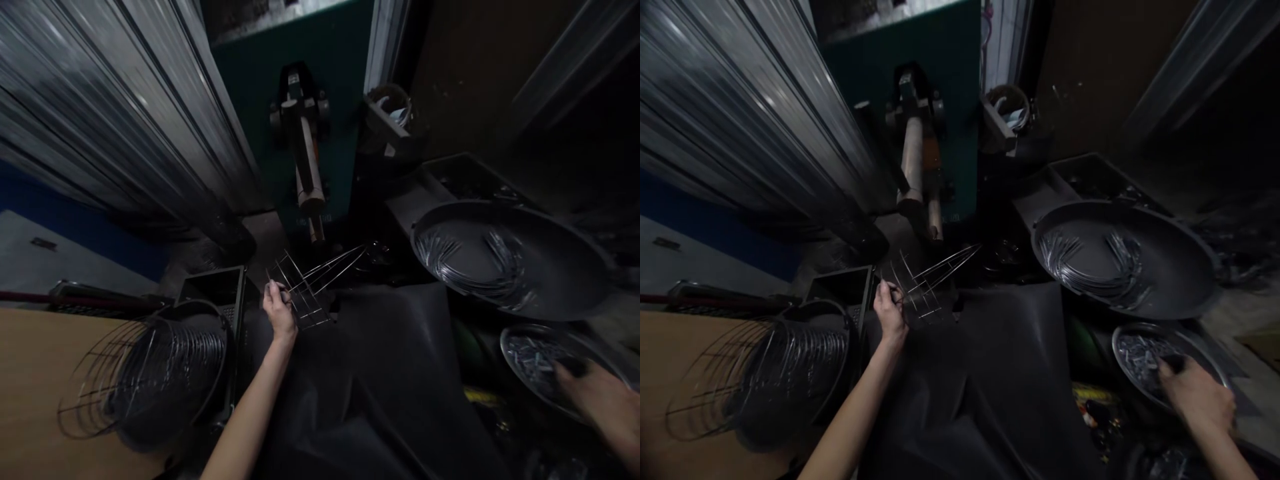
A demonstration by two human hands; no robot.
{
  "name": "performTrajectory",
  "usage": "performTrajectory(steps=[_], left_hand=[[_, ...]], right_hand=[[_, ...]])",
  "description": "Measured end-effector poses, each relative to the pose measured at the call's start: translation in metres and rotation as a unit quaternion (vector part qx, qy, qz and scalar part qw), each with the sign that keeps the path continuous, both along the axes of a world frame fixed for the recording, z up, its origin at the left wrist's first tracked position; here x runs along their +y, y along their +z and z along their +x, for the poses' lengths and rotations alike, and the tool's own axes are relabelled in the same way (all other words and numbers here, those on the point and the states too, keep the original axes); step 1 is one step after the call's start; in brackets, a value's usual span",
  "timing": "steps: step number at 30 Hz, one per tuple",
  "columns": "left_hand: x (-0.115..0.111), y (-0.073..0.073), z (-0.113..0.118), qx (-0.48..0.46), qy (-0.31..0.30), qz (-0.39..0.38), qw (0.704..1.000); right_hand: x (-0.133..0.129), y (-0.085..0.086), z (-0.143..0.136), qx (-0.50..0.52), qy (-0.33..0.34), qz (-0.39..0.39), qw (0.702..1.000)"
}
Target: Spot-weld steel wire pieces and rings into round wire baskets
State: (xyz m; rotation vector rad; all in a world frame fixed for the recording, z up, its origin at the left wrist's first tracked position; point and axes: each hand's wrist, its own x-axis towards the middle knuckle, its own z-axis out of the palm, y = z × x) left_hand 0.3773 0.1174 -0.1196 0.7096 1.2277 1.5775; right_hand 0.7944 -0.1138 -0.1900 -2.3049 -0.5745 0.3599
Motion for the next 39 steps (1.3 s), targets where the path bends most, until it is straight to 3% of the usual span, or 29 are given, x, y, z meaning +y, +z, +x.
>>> performTrajectory(steps=[3,5,8,12,16,21,32,39], left_hand=[[0.003,-0.001,-0.002,0.010,0.017,0.020,1.000],[0.004,-0.001,-0.003,0.012,0.024,0.031,0.999],[0.005,0.000,-0.006,0.011,0.023,0.035,0.999],[0.007,0.001,-0.011,0.010,0.029,0.030,0.999],[0.010,0.001,-0.017,0.004,0.039,0.023,0.999],[0.014,-0.001,-0.023,-0.003,0.043,0.020,0.999],[0.024,-0.009,-0.025,0.027,0.038,-0.001,0.999],[0.026,-0.005,-0.026,0.004,0.032,-0.007,0.999]], right_hand=[[0.027,0.018,-0.019,-0.044,-0.042,-0.071,0.996],[0.058,0.034,-0.045,-0.021,-0.004,-0.025,0.999],[0.111,0.060,-0.101,0.072,0.080,0.108,0.988],[0.171,0.086,-0.180,0.261,0.198,0.209,0.921],[0.211,0.096,-0.230,0.380,0.192,0.258,0.867],[0.234,0.098,-0.251,0.439,0.175,0.282,0.835],[0.239,0.119,-0.264,0.527,0.127,0.263,0.798],[0.240,0.121,-0.266,0.525,0.125,0.273,0.797]])
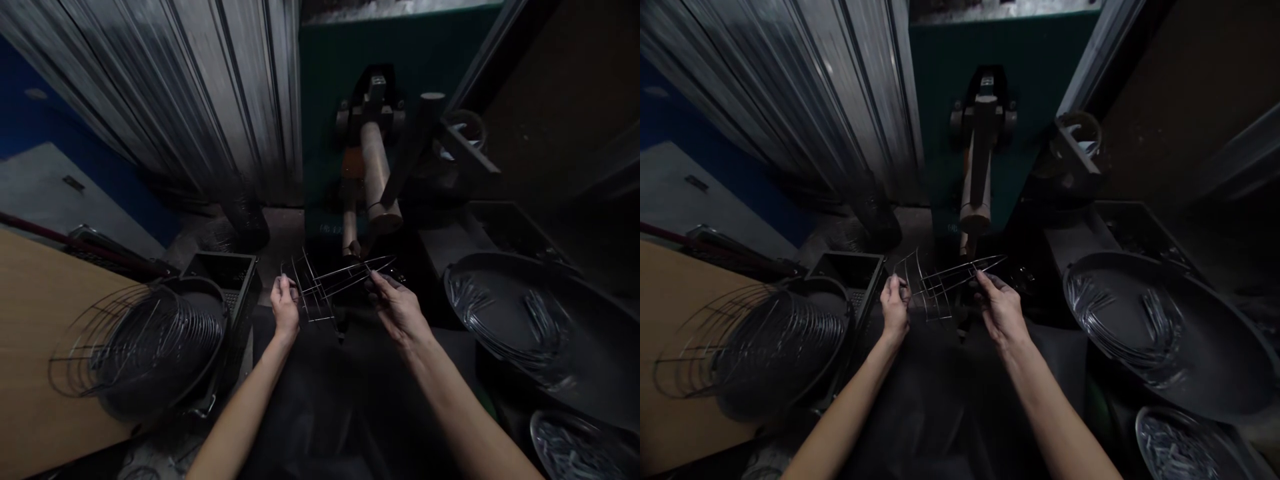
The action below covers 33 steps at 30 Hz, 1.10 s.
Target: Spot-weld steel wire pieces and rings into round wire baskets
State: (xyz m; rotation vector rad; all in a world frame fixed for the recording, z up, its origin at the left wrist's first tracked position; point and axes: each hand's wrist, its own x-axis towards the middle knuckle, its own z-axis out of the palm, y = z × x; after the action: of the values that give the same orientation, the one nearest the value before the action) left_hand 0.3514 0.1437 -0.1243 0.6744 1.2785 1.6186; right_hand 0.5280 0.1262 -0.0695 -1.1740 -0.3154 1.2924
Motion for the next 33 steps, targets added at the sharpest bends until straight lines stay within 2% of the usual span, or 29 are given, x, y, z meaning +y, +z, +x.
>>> performTrajectory(steps=[13,17,21,24,27,31,33], left_hand=[[0.009,0.010,-0.005,-0.010,-0.010,-0.013,1.000],[0.008,0.016,-0.006,-0.017,-0.015,-0.020,1.000],[0.007,0.016,-0.006,-0.047,-0.016,-0.024,0.998],[0.008,0.015,-0.006,-0.068,-0.021,-0.038,0.997],[0.011,0.017,-0.006,-0.078,-0.006,-0.035,0.996],[0.016,0.022,-0.005,-0.081,0.008,-0.031,0.996],[0.016,0.023,-0.005,-0.079,0.003,-0.034,0.996]], right_hand=[[0.012,0.010,-0.007,0.054,-0.018,-0.012,0.998],[0.013,0.013,-0.009,0.057,-0.025,-0.017,0.998],[0.007,0.015,-0.005,0.048,-0.019,-0.016,0.999],[-0.005,0.010,0.006,0.005,-0.002,-0.035,0.999],[-0.022,-0.005,0.027,-0.073,-0.014,-0.039,0.996],[-0.042,-0.026,0.061,-0.223,-0.045,-0.037,0.973],[-0.050,-0.030,0.075,-0.256,-0.051,-0.041,0.964]])
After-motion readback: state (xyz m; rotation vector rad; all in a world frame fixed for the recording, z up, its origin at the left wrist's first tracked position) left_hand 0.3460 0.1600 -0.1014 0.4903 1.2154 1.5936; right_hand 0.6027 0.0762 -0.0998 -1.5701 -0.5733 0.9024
